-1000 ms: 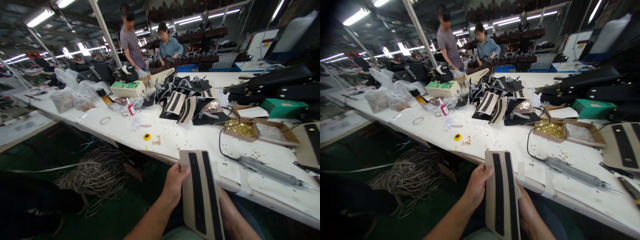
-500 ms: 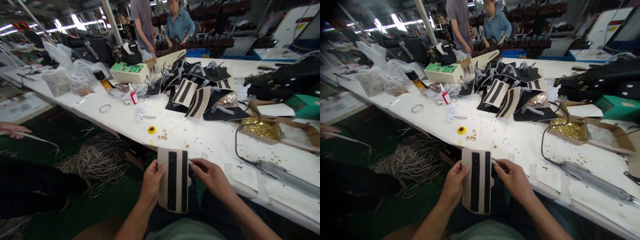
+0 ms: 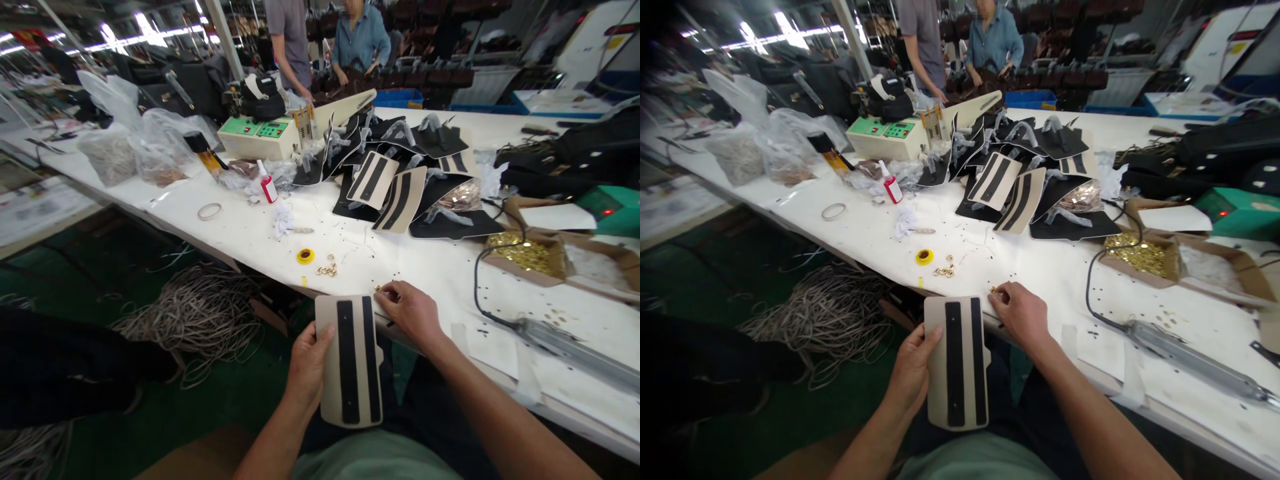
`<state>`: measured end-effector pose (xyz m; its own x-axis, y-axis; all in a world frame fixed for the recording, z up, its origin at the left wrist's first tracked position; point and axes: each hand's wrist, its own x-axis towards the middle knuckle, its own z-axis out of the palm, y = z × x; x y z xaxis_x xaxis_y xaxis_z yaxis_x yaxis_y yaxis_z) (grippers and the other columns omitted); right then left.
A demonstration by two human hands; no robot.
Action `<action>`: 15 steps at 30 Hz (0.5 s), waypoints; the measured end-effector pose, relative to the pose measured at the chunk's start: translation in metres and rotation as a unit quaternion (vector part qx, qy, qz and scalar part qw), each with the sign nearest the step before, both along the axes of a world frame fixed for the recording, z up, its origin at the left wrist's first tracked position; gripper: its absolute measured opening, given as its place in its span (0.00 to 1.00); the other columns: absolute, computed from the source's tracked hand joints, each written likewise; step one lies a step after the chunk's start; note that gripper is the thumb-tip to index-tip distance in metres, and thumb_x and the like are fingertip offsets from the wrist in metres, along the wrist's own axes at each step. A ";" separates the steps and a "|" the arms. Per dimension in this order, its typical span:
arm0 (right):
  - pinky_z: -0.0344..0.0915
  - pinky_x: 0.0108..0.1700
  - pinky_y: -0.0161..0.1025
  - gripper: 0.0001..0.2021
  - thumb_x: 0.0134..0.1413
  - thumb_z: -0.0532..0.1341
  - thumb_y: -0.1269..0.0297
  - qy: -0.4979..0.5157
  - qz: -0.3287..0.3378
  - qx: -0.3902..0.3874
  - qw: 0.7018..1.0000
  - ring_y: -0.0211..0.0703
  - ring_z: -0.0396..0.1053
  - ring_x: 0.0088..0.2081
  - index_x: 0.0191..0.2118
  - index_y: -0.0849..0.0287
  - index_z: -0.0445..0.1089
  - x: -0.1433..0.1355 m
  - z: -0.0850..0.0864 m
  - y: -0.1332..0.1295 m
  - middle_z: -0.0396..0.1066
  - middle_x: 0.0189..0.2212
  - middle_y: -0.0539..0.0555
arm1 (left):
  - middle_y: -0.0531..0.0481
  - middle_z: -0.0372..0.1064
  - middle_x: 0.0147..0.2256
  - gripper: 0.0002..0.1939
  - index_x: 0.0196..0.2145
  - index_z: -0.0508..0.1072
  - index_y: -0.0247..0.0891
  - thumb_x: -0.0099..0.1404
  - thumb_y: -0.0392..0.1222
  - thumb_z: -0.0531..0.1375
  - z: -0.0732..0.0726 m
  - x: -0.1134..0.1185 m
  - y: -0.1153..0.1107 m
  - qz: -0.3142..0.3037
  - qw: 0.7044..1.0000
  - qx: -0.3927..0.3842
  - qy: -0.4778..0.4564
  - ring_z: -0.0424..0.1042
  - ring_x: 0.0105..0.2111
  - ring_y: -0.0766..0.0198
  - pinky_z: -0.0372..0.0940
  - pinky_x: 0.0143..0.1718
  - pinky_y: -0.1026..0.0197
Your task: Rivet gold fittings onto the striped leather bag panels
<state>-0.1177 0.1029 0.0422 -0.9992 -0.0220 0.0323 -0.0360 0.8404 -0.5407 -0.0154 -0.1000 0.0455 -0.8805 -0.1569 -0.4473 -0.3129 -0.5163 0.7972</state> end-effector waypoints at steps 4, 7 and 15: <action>0.54 0.34 0.38 0.12 0.56 0.62 0.48 -0.008 -0.016 0.020 1.000 0.42 0.70 0.34 0.35 0.50 0.75 -0.003 0.001 -0.006 0.75 0.32 0.46 | 0.41 0.79 0.39 0.23 0.47 0.76 0.33 0.58 0.48 0.70 0.004 0.000 -0.001 0.010 1.000 -0.001 -0.002 0.79 0.33 0.57 0.73 0.37 0.58; 0.53 0.33 0.38 0.14 0.57 0.61 0.47 -0.023 -0.023 0.032 0.999 0.44 0.71 0.35 0.35 0.51 0.75 -0.005 0.004 -0.010 0.76 0.34 0.48 | 0.40 0.79 0.39 0.24 0.48 0.75 0.32 0.58 0.49 0.70 0.008 -0.001 -0.001 0.006 1.000 0.004 0.001 0.79 0.33 0.56 0.73 0.37 0.57; 0.52 0.33 0.41 0.15 0.60 0.57 0.48 -0.054 -0.016 0.051 0.997 0.48 0.73 0.35 0.34 0.52 0.73 -0.003 0.014 -0.016 0.77 0.35 0.51 | 0.43 0.80 0.35 0.25 0.43 0.78 0.35 0.54 0.54 0.72 -0.002 0.002 -0.004 -0.001 1.000 -0.017 0.011 0.78 0.30 0.57 0.70 0.32 0.60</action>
